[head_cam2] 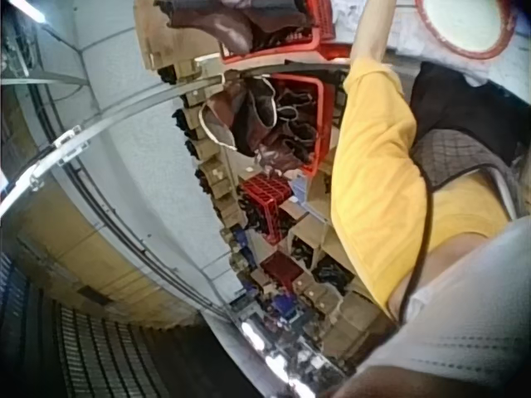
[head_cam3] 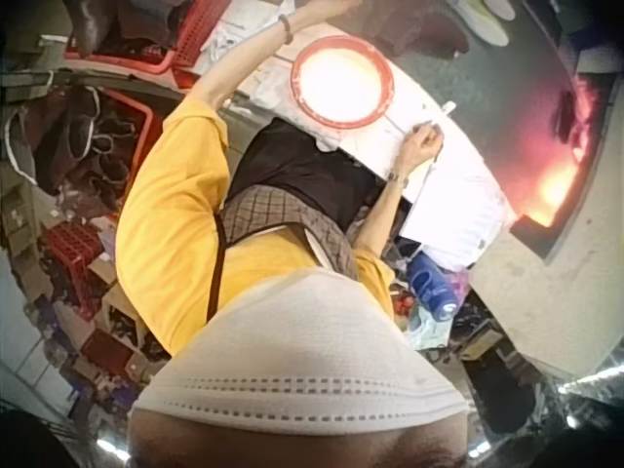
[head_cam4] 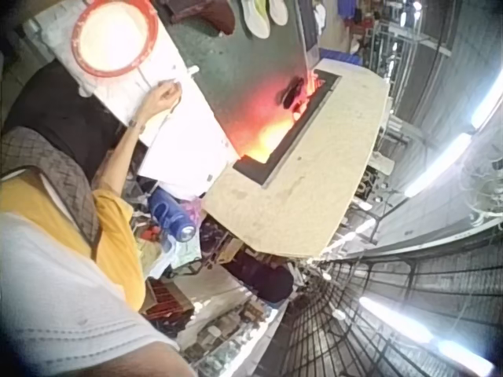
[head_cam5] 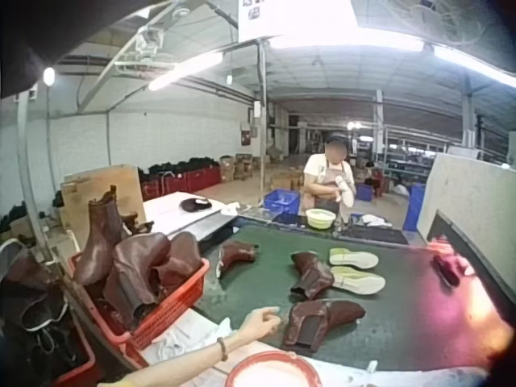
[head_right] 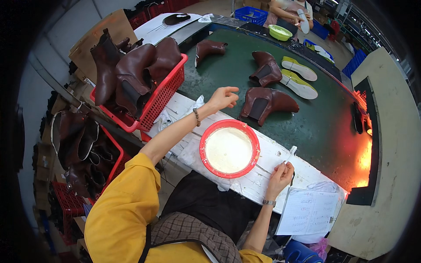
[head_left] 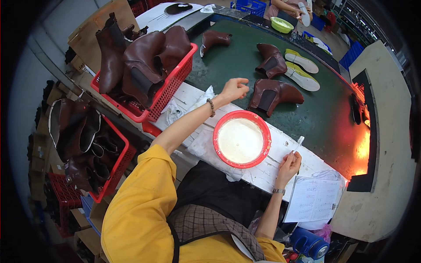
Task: The recorder is applying a white liquid adhesive to the inside edges and interior of brown leather shoe uppers using a small brush.
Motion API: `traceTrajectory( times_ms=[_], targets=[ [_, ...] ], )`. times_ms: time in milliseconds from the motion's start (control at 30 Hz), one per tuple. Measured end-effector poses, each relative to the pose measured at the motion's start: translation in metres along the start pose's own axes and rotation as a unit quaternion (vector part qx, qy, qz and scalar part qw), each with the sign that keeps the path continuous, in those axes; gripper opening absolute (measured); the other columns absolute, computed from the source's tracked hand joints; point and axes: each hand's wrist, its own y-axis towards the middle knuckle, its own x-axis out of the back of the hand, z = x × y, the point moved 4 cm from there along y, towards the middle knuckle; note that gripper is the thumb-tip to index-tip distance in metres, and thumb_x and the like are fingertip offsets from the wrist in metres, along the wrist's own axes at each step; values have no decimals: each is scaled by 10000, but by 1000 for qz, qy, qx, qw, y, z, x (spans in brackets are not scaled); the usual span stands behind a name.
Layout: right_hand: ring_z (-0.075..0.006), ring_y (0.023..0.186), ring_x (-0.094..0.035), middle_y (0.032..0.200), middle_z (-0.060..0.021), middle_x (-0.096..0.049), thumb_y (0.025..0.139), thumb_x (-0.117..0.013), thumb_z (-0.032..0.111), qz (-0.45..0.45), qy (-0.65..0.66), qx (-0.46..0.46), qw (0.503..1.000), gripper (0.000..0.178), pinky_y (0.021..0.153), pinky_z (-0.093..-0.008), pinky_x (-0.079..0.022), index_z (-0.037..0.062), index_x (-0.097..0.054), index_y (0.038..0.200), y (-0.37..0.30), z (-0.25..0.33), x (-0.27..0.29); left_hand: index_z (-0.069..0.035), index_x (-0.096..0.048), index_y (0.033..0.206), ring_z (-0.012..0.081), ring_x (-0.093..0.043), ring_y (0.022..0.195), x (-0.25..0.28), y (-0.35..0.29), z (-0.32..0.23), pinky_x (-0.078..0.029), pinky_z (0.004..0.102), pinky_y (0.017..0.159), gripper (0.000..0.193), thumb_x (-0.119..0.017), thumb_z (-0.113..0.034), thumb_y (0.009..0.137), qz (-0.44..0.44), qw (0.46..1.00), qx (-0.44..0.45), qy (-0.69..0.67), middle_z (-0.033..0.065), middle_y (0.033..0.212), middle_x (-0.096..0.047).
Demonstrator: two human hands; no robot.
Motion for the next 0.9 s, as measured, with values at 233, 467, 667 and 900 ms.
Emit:
traceTrajectory(
  times_ms=[233, 467, 667, 900],
  targets=[
    [-9, 475, -376, 724, 19, -543, 1082, -531, 186, -4, -5, -8, 1000, 180, 394, -194, -278, 23, -541, 1159, -4, 1, -17, -51, -631, 1271, 352, -589, 1138, 147, 54, 29, -442, 467, 1031, 557, -789, -237, 770, -438, 882, -72, 158, 184, 1146, -645],
    [-13, 488, -382, 737, 22, -529, 1077, -522, 163, -14, -2, -36, 999, 177, 399, -192, -279, 34, -532, 1198, -8, 4, -15, -23, -504, 1354, 390, -508, 1272, 214, 118, 62, -406, 470, 1089, 779, -869, -354, 750, -551, 798, -85, 229, 216, 1313, -569],
    [-15, 478, -368, 733, 17, -528, 1074, -523, 153, -32, -29, -49, 998, 156, 393, -192, -278, 41, -532, 1181, -8, 6, -6, -98, -602, 1335, 377, -575, 1195, 198, 172, 71, -444, 459, 1044, 750, -874, -451, 731, -530, 825, -15, 197, 195, 1239, -639],
    [-15, 488, -379, 740, 12, -537, 1075, -529, 152, -37, -21, -62, 997, 151, 398, -189, -286, 48, -534, 1184, -7, 8, -12, -167, -753, 1168, 368, -510, 1254, 218, 194, 42, -435, 495, 1046, 431, -703, -370, 791, -487, 834, 6, 260, 144, 1292, -600]
  ],
)
